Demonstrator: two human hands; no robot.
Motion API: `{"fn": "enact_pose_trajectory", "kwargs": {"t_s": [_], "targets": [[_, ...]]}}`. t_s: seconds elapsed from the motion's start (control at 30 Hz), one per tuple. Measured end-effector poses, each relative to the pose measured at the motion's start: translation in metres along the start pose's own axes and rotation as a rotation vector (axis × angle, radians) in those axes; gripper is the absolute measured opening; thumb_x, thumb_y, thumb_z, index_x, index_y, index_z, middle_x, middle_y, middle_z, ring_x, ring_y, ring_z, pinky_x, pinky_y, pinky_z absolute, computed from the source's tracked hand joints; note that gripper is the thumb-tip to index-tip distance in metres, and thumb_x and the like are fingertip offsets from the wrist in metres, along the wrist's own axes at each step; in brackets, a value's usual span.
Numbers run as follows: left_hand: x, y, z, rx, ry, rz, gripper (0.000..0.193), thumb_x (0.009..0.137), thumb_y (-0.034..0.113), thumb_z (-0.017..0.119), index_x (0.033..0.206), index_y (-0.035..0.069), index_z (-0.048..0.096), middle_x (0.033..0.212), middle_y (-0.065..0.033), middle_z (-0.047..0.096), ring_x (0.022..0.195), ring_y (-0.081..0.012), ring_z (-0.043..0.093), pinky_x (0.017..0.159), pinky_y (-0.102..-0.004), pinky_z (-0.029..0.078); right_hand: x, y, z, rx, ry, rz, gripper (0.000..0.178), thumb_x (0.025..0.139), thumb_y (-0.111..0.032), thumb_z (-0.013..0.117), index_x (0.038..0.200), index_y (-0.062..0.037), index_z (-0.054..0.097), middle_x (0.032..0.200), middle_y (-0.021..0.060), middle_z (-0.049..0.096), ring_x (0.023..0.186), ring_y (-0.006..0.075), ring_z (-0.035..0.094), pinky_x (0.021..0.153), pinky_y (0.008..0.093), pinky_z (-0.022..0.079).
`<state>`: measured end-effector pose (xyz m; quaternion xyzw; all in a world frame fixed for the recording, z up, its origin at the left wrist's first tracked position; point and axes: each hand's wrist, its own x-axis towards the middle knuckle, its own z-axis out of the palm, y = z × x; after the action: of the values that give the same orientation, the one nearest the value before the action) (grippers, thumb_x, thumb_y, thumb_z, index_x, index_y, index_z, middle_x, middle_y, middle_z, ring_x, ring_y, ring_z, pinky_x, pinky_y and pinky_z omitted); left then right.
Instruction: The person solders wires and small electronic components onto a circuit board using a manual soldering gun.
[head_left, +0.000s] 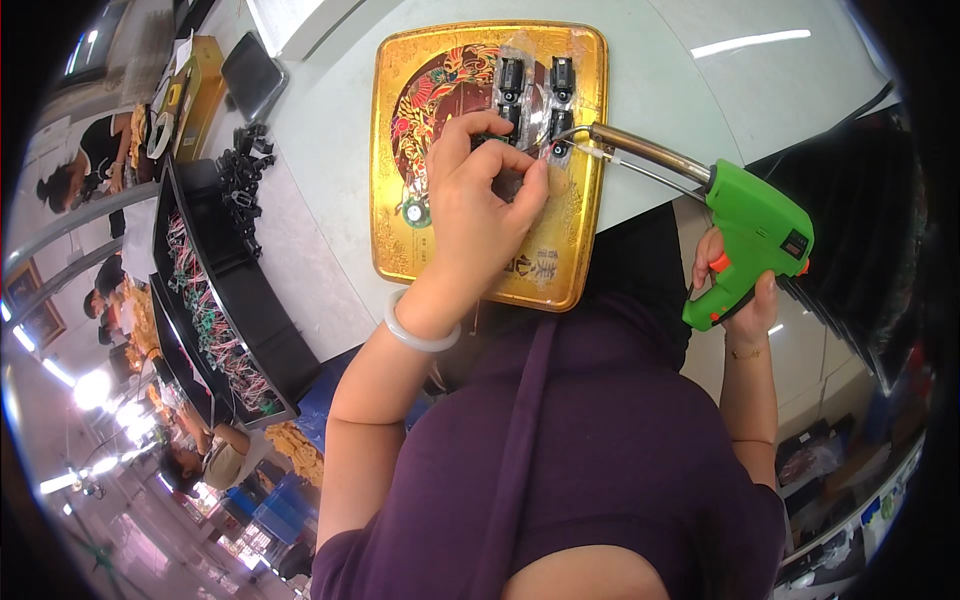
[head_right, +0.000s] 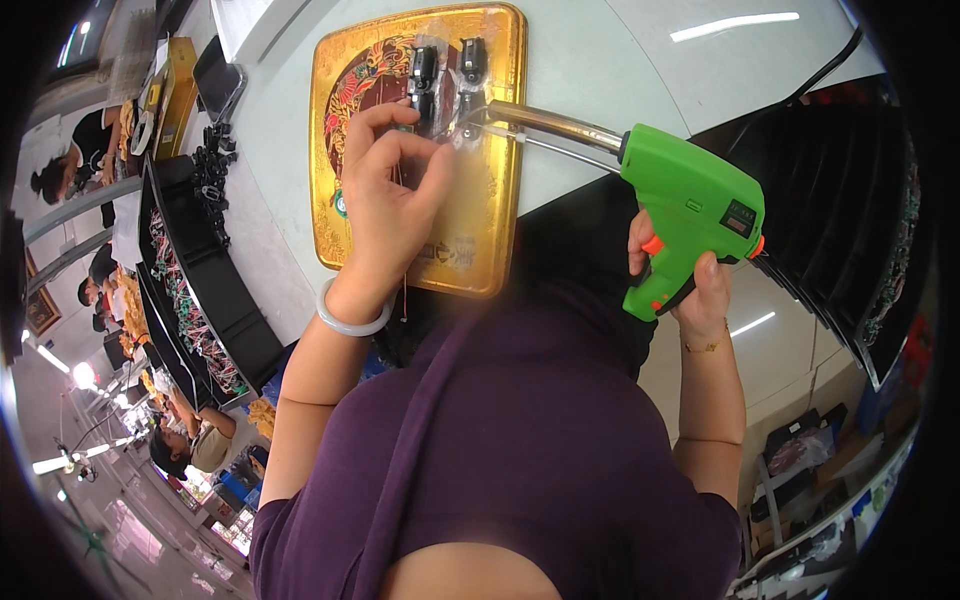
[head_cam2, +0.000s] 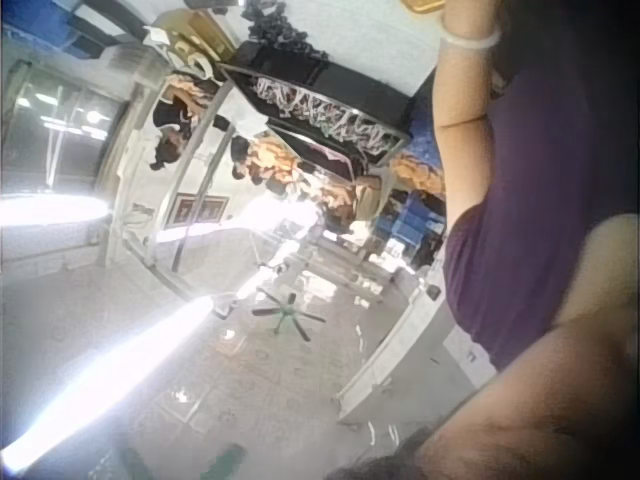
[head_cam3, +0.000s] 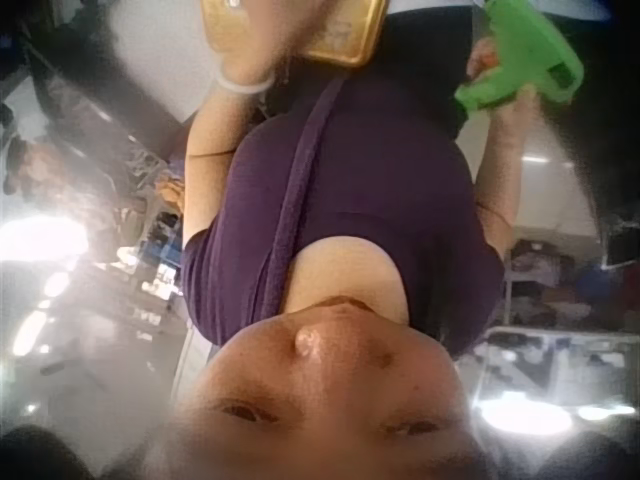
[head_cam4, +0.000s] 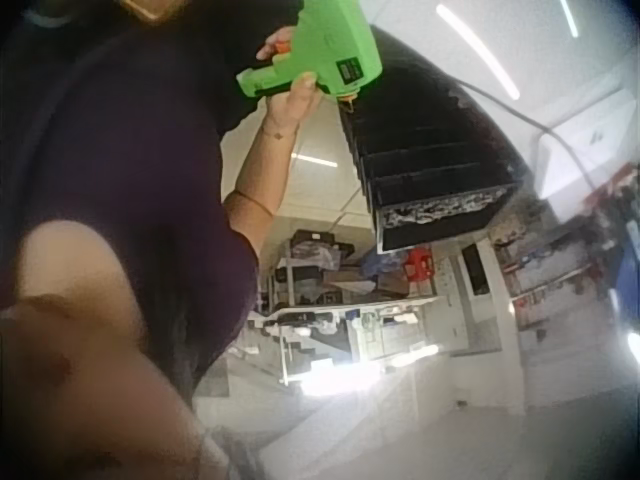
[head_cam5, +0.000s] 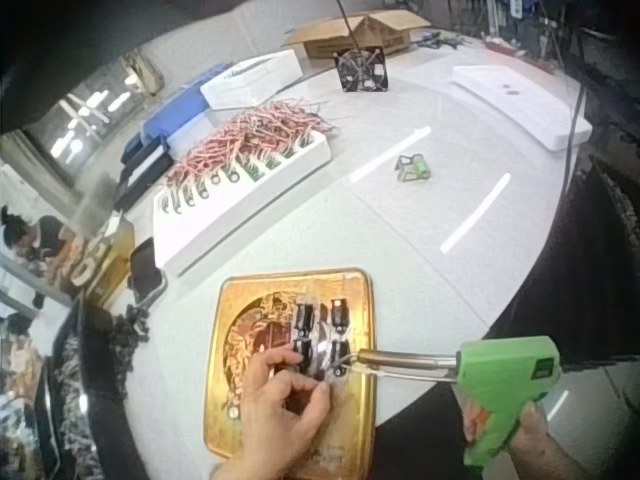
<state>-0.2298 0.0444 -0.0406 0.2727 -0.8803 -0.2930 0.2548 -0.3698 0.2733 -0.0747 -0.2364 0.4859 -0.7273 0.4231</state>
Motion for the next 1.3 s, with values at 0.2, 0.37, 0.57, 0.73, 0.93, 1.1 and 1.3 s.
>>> {"fn": "enact_pose_trajectory", "kwargs": {"t_s": [0.2,0.37,0.57,0.73,0.93,1.1,1.3], "targets": [[0.001,-0.001,0.0,0.024,0.02,0.05,0.007,0.065,0.006,0.066,0.066,0.003,0.059,0.096,-0.0101,0.052,0.083,-0.0193,0.053,0.068,-0.0266,0.043,0.001,0.001,0.0,0.008,0.009,0.016,0.063,0.081,-0.057,0.039,0.092,0.0033,0.051,0.079,0.0128,0.05,0.064,0.0151,0.047,0.053,0.0238,0.039],[0.002,-0.001,0.001,0.023,0.028,0.061,0.007,0.065,0.006,0.066,0.066,0.003,0.059,0.095,-0.01,0.052,0.083,-0.0194,0.053,0.068,-0.0268,0.042,0.001,0.002,-0.001,-0.005,0.008,0.014,0.061,0.082,-0.056,0.039,0.09,0.0027,0.051,0.077,0.0114,0.049,0.062,0.0144,0.046,0.052,0.0234,0.038],[0.001,-0.001,-0.001,0.021,0.0,0.011,0.007,0.066,0.006,0.066,0.066,0.003,0.06,0.096,-0.0097,0.052,0.08,-0.0173,0.053,0.065,-0.0252,0.042,0.001,0.003,0.0,0.006,0.012,0.011,0.058,0.082,-0.055,0.04,0.088,0.0013,0.051,0.076,0.0105,0.049,0.062,0.0142,0.046,0.051,0.0231,0.037],[0.0,-0.001,0.001,0.026,0.016,0.043,0.007,0.066,0.006,0.066,0.066,0.003,0.06,0.096,-0.0093,0.052,0.078,-0.0162,0.053,0.063,-0.0244,0.042,-0.002,0.005,0.001,0.024,0.044,-0.015,0.057,0.081,-0.054,0.042,0.088,0.0012,0.051,0.075,0.0104,0.049,0.062,0.0143,0.046,0.049,0.0229,0.037],[0.0,0.0,0.003,-0.022,0.017,-0.02,0.01,0.062,0.008,0.068,0.063,0.006,0.059,0.093,-0.0088,0.053,0.086,-0.024,0.05,0.076,-0.034,0.036,-0.002,0.005,-0.005,-0.005,-0.014,-0.001,0.063,0.081,-0.057,0.04,0.094,0.0036,0.051,0.08,0.0135,0.051,0.065,0.0159,0.048,0.052,0.0247,0.04],[0.001,0.001,0.0,0.002,0.022,0.022,0.009,0.064,0.007,0.067,0.064,0.004,0.059,0.094,-0.0095,0.052,0.085,-0.0222,0.051,0.072,-0.0309,0.039,0.005,-0.002,0.003,0.045,0.012,-0.059,0.073,0.079,-0.061,0.037,0.104,0.0062,0.049,0.092,0.0183,0.053,0.072,0.0184,0.051,0.06,0.0281,0.043],[0.003,-0.002,0.002,-0.01,0.039,0.015,0.01,0.062,0.008,0.068,0.063,0.006,0.058,0.094,-0.008,0.053,0.086,-0.0245,0.049,0.077,-0.0341,0.036,0.013,0.001,0.002,0.096,0.001,-0.041,0.076,0.079,-0.062,0.037,0.112,0.0064,0.044,0.1,0.0201,0.051,0.083,0.0206,0.052,0.067,0.0302,0.045]]}}
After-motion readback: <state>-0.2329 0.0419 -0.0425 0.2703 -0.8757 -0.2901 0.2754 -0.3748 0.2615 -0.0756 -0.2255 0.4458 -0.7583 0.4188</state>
